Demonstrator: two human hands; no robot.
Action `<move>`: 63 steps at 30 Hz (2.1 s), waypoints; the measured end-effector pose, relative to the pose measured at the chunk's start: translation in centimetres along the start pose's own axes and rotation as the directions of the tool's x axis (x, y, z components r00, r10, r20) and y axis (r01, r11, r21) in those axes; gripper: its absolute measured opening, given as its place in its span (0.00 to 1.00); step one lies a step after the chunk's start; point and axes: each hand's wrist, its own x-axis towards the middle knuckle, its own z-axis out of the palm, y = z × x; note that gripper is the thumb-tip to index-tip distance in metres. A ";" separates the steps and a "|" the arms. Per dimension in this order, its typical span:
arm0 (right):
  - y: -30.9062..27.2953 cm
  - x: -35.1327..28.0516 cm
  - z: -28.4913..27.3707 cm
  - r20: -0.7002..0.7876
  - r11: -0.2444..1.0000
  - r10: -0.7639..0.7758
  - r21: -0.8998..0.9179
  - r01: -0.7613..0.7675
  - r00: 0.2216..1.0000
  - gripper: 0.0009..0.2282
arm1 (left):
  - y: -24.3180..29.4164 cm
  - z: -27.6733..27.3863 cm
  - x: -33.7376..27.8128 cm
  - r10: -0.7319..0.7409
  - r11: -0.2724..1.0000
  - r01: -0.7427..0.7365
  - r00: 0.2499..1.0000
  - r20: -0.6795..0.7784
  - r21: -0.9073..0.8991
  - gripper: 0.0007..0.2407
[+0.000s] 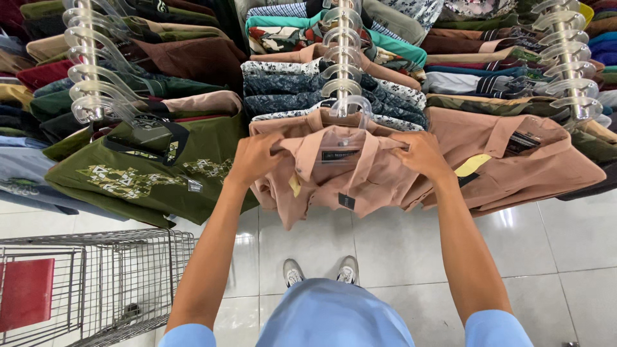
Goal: The person selects several shirts from a clothing rack, removes them from hangers, and fastens the buttons on a tan shirt.
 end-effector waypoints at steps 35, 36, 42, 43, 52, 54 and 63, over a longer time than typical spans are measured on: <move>-10.4 -1.3 30.3 0.325 -0.118 0.832 0.896 -0.429 0.450 0.22 | 3.4 29.6 -2.8 -0.828 0.332 0.607 0.555 0.086 -0.722 0.20; -10.6 -0.9 30.2 0.322 -0.150 0.854 0.905 -0.398 0.409 0.21 | 3.5 29.7 -2.6 -0.837 0.348 0.591 0.546 0.043 -0.728 0.19; -10.7 -0.6 29.0 0.317 -0.264 0.837 0.948 -0.179 0.447 0.19 | 3.0 29.4 -4.2 -0.782 0.109 0.362 0.606 0.145 -0.926 0.27; -10.7 -0.6 29.0 0.318 -0.265 0.836 0.948 -0.179 0.448 0.19 | 3.1 29.1 -4.4 -0.783 0.110 0.362 0.605 0.144 -0.926 0.27; -10.6 -4.0 29.8 0.215 -0.081 0.753 0.968 -0.237 0.622 0.10 | 4.0 28.2 -7.0 -0.625 0.268 0.400 0.765 0.157 -0.877 0.13; -10.5 -5.0 29.7 0.154 0.016 0.713 0.972 -0.235 0.684 0.05 | 3.4 27.7 -7.3 -0.631 0.223 0.470 0.737 0.241 -0.854 0.07; -11.4 -7.2 30.2 0.036 0.163 0.641 0.970 -0.182 0.767 0.04 | 7.2 21.6 -6.5 -0.543 0.468 0.323 0.840 0.021 -0.823 0.06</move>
